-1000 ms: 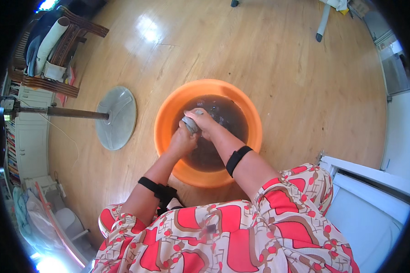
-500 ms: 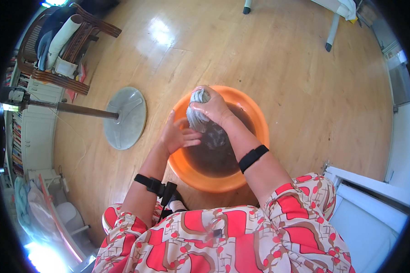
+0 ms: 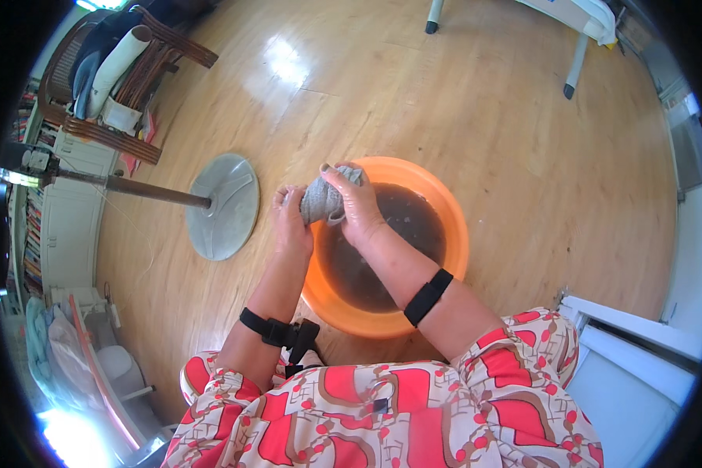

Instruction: Wringing a rag in a bucket of water and wiping a window track.

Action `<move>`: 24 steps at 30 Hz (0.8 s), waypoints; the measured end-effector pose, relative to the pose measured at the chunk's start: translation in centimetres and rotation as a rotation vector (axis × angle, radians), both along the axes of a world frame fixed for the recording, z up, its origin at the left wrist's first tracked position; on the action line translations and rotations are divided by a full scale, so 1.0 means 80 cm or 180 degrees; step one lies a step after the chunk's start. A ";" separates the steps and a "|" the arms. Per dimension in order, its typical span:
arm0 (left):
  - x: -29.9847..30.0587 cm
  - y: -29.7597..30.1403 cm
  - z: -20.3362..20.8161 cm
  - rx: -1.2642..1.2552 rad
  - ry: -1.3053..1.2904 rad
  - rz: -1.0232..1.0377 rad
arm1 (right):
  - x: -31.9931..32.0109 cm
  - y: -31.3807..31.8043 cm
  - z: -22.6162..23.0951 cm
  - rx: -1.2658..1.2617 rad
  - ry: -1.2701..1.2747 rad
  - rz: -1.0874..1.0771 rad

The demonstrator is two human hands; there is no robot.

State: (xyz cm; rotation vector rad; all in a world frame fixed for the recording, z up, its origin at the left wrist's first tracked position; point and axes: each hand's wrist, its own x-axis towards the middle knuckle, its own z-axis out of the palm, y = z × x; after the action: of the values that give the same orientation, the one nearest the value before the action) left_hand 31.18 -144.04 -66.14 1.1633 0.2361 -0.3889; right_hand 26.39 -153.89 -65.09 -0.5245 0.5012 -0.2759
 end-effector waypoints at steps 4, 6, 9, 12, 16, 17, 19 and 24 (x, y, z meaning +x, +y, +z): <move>-0.014 -0.015 0.044 0.1436 -0.1641 -0.0177 | -0.007 -0.014 0.010 0.0946 0.0100 0.0502; -0.024 -0.021 0.064 0.1774 -0.2170 -0.0170 | -0.004 -0.020 0.005 0.0921 0.0115 0.0677; -0.034 -0.025 0.078 0.2132 -0.2873 -0.0310 | -0.008 -0.025 0.000 0.0995 0.0100 0.1056; -0.040 -0.026 0.079 0.2196 -0.3249 -0.0654 | -0.011 -0.025 -0.015 0.1189 -0.0041 0.1373; -0.049 -0.034 0.074 0.2131 -0.3897 -0.1064 | -0.019 -0.028 -0.038 0.1168 -0.0410 0.1783; -0.048 -0.036 0.071 0.2141 -0.3865 -0.1077 | -0.020 -0.032 -0.048 0.1191 -0.0385 0.1784; -0.050 -0.038 0.071 0.2109 -0.4633 -0.1498 | -0.029 -0.035 -0.076 0.1007 -0.0706 0.2244; -0.054 -0.032 0.030 0.2532 -0.4397 -0.1868 | -0.042 -0.005 -0.118 0.0989 -0.0121 0.1514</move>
State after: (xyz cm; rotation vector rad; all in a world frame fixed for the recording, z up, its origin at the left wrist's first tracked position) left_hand 26.87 -146.63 -63.73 2.0186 -1.2851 0.1047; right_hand 23.01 -154.26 -74.51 -0.3206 0.3601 0.2443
